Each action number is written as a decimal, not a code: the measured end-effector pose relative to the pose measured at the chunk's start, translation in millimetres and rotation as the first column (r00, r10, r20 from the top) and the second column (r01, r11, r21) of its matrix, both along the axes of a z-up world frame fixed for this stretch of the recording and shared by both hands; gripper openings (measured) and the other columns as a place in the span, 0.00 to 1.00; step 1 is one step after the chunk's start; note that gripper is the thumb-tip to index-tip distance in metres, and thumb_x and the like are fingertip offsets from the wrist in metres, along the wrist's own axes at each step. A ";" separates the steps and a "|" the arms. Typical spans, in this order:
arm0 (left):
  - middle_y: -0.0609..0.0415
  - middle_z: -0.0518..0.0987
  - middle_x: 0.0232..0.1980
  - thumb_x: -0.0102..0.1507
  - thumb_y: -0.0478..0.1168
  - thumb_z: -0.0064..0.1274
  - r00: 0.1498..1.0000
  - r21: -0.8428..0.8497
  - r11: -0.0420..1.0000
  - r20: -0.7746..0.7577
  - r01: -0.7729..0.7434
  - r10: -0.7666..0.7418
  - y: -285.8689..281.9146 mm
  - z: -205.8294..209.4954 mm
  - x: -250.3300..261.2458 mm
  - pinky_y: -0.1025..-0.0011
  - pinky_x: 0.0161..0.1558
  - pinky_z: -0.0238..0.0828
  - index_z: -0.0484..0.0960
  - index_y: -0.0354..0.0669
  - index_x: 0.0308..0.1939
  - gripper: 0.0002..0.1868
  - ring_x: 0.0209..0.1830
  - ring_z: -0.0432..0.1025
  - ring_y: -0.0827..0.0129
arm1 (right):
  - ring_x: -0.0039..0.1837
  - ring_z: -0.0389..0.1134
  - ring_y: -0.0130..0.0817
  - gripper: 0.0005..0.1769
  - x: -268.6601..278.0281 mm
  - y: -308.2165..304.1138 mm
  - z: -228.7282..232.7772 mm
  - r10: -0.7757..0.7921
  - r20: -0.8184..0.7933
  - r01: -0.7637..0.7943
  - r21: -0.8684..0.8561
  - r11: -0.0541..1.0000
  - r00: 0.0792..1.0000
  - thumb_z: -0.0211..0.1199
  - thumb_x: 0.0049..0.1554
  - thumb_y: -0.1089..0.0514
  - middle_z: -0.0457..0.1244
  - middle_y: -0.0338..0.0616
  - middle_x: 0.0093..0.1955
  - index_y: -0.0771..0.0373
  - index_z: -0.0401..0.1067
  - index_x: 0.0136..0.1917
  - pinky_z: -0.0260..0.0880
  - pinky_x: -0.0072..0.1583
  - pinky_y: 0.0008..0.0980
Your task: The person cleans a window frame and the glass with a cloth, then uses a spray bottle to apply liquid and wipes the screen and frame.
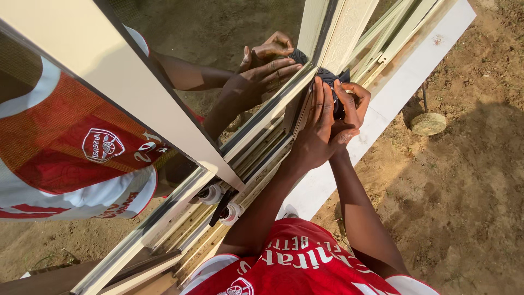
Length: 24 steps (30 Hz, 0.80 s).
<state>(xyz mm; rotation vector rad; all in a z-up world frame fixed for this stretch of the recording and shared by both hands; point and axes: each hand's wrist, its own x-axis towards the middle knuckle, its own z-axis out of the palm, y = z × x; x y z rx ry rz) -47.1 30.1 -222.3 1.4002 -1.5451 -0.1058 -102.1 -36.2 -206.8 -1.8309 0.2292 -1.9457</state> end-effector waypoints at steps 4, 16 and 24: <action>0.27 0.26 0.87 0.68 0.66 0.47 0.994 0.054 0.994 -0.054 0.096 -0.093 -2.9 -13.2 13.4 0.47 0.84 0.38 0.31 0.32 0.84 0.59 0.89 0.25 0.37 | 0.64 0.62 0.36 0.50 -3.3 5.9 -3.1 -0.064 -0.114 0.076 0.107 0.991 0.991 0.32 0.66 0.20 0.59 0.44 0.62 0.61 0.76 0.67 0.62 0.69 0.36; 0.35 0.28 0.85 0.71 0.67 0.47 0.998 -0.131 0.990 0.023 0.056 -0.054 -2.8 30.9 11.4 0.51 0.86 0.35 0.29 0.39 0.85 0.57 0.88 0.29 0.46 | 0.67 0.62 0.39 0.34 -0.9 -5.8 25.5 -0.075 -0.081 0.088 0.163 0.983 0.994 0.54 0.71 0.34 0.58 0.51 0.62 0.72 0.72 0.63 0.65 0.68 0.36; 0.29 0.28 0.86 0.71 0.68 0.42 0.998 0.096 0.994 -0.040 0.060 -0.056 1.0 -58.1 13.5 0.48 0.84 0.37 0.31 0.31 0.83 0.57 0.88 0.25 0.39 | 0.64 0.63 0.40 0.14 1.0 0.4 -64.1 -0.176 -0.219 0.227 0.237 0.945 0.960 0.64 0.66 0.58 0.58 0.51 0.60 0.71 0.68 0.58 0.67 0.65 0.38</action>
